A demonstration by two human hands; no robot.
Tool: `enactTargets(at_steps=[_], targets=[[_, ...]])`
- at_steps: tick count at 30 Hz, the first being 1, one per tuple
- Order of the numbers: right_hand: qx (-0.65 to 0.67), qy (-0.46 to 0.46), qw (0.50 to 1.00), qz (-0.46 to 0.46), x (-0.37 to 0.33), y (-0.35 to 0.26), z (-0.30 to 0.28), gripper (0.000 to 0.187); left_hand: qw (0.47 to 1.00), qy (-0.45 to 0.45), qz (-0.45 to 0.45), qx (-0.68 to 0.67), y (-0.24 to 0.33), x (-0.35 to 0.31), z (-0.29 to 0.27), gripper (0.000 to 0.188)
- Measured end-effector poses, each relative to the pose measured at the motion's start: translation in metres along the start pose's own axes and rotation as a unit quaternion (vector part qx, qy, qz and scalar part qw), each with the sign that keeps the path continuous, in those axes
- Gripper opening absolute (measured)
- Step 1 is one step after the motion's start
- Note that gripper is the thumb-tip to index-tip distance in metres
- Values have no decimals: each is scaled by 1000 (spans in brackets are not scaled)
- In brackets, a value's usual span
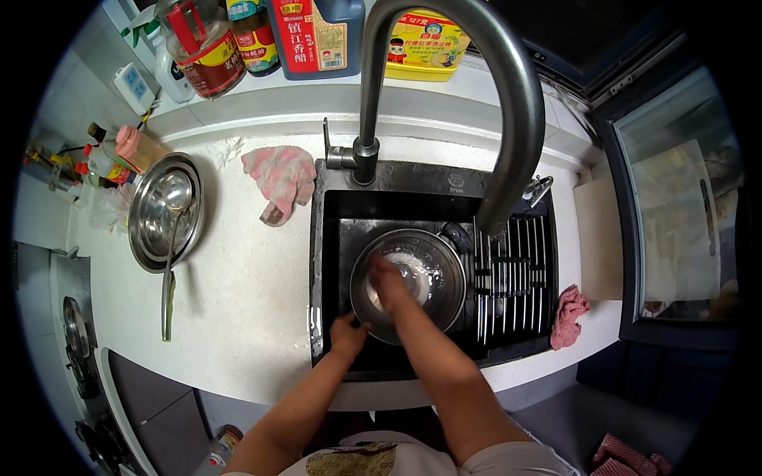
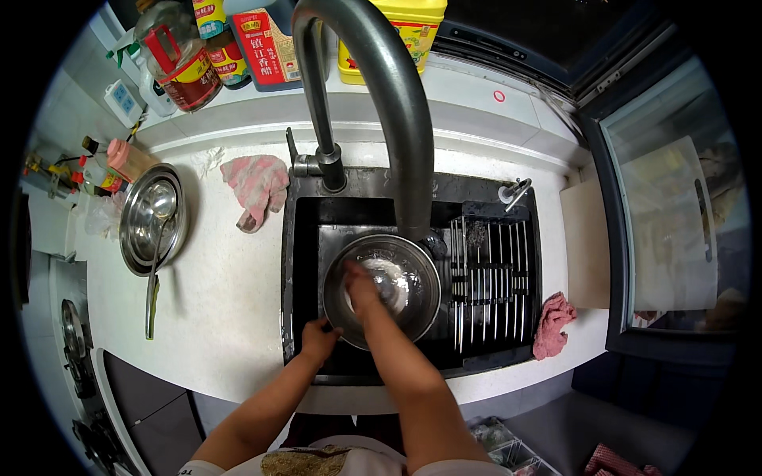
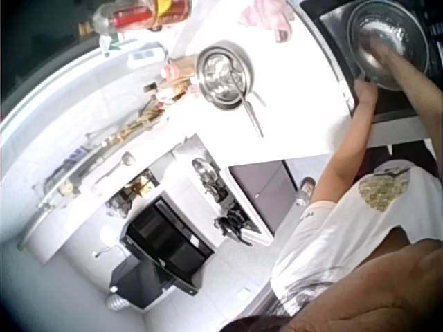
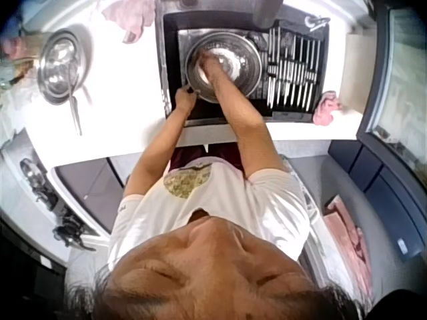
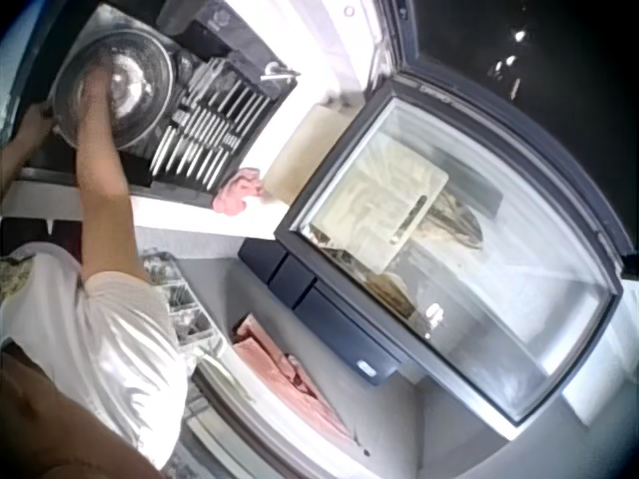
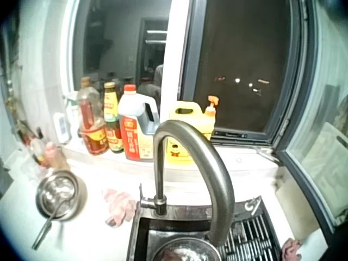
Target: The person puts bowls into a drawer and then washes a pot and its lid in a sink using a scrubbing pad.
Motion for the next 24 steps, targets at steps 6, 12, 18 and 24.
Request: enactTargets(at_steps=[6, 12, 18, 24], targets=[[-523, -343, 772, 114, -49, 10, -59, 31, 997, 44, -29, -49, -10, -1, 11, 26], [-671, -429, 605, 4, -26, 40, -52, 43, 998, 49, -35, -35, -5, -4, 9, 26], [-846, -264, 455, -83, -16, 2, 14, 51, 998, -2, -53, -32, -7, 1, 3, 28], [-920, -203, 330, -58, 25, 5, -83, 60, 998, 37, -43, -25, 2, -10, 1, 30]])
Point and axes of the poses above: each hand's wrist, its own x-axis towards the middle knuckle, its own z-axis out of the palm, y = z × x, the point moved 3 cm from there along x, towards the middle knuckle, and after that the axes turned 8 degrees about -z, right-handed, at the moved point
